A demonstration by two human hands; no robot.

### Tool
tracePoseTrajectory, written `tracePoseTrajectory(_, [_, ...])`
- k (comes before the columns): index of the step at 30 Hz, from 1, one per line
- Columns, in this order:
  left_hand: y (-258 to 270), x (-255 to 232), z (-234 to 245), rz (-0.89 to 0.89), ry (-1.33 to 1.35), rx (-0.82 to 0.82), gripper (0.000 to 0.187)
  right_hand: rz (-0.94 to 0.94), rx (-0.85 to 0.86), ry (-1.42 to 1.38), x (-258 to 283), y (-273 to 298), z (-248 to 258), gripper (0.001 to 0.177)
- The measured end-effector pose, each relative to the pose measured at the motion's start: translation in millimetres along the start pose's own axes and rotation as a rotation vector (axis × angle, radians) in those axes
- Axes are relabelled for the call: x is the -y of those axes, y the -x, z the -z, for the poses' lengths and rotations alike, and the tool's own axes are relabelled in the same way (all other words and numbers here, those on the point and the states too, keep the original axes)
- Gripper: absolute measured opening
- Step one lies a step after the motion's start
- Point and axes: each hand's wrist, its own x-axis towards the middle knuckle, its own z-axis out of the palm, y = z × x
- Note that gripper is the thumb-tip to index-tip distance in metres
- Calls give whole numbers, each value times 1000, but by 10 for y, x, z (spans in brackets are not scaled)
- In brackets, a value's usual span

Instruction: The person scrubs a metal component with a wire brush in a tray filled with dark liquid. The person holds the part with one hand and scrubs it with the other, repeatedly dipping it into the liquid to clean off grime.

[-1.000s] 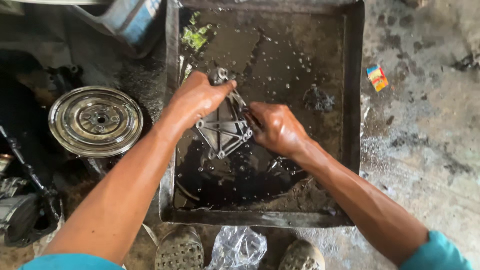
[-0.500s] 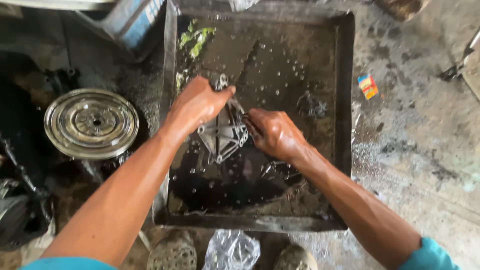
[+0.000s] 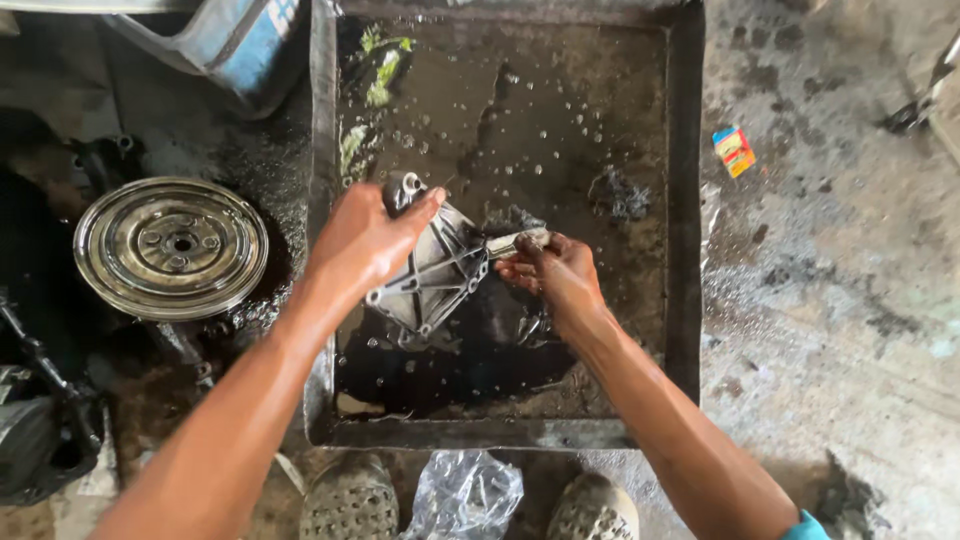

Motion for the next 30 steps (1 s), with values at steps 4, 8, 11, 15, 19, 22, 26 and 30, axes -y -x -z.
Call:
tracePoseTrajectory(4, [209, 81, -118, -200, 178, -49, 48, -36, -11, -46, -142, -16, -8, 19])
tracePoseTrajectory(8, [301, 194, -202, -307, 281, -159, 44, -45, -33, -257, -204, 47, -266, 22])
tracePoseTrajectory(11, [324, 261, -264, -277, 325, -206, 42, 3, -41, -222, -214, 92, -315, 24])
tracePoseTrajectory(15, [385, 284, -340, -268, 286, -269, 34, 15, -102, -258, -263, 162, -298, 25])
tracePoseTrajectory(19, [419, 322, -407, -268, 360, -284, 41, 61, -85, -201, -299, 171, -370, 26])
tracePoseTrajectory(22, [473, 275, -456, -378, 453, -417, 37, 83, -118, -199, -216, 163, -386, 22])
tracePoseTrajectory(26, [545, 306, -513, -99, 404, -379, 45, 143, -100, -204, -290, 293, -459, 19])
tracePoseTrajectory(30, [492, 288, -618, -116, 451, -463, 46, 214, -117, -120, -258, 268, -515, 19])
